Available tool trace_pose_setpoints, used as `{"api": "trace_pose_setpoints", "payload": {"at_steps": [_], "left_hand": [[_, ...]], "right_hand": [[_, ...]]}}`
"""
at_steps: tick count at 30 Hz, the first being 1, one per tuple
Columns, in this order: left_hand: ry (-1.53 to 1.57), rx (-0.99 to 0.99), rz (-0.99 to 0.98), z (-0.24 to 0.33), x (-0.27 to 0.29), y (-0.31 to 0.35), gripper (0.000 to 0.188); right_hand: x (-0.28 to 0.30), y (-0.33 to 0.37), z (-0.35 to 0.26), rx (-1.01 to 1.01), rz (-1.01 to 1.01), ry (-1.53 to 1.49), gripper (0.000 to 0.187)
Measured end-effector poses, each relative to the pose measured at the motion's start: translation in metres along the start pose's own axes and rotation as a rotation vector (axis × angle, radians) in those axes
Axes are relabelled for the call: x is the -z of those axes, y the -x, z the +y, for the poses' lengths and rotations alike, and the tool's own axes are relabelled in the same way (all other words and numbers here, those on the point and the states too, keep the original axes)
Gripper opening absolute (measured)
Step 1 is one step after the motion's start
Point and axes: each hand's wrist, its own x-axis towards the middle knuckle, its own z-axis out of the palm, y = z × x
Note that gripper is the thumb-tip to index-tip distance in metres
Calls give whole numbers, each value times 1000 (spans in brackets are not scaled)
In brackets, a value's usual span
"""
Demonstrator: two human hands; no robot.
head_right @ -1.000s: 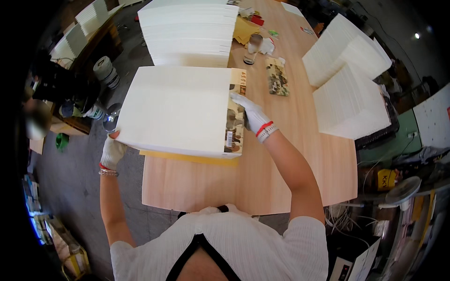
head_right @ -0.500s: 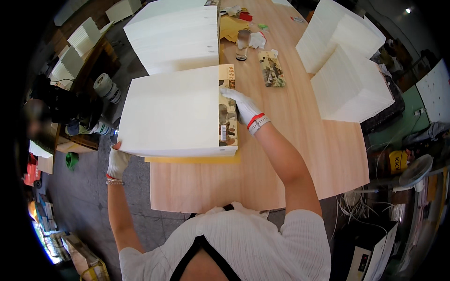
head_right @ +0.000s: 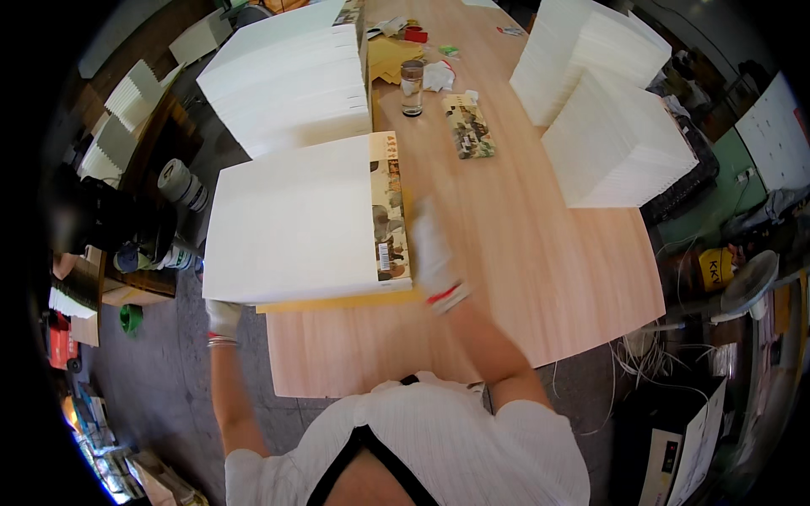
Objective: The person picks up paper box flats from a pile and stacks them on top of a yellow base sheet, repeating the process for multiple stacks.
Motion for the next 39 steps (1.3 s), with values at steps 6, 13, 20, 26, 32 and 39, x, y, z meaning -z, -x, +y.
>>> {"api": "trace_pose_setpoints", "payload": {"at_steps": [6, 13, 20, 26, 32, 39], "left_hand": [[23, 125, -107, 15, 3, 0, 57], [70, 162, -260, 24, -19, 6, 59], [11, 157, -176, 8, -18, 7, 47], [45, 146, -6, -15, 2, -7, 52], [105, 42, 258, -52, 19, -2, 47], [267, 177, 89, -82, 36, -14, 41]], "right_hand": [[-39, 58, -27, -110, 19, -13, 53], [-38, 68, -51, 255, 149, 229, 48], [-6, 55, -10, 415, -38, 394, 46], [-18, 46, 14, 99, -114, 233, 49], [7, 43, 29, -112, -122, 290, 51], [31, 21, 43, -115, -63, 331, 54]]}}
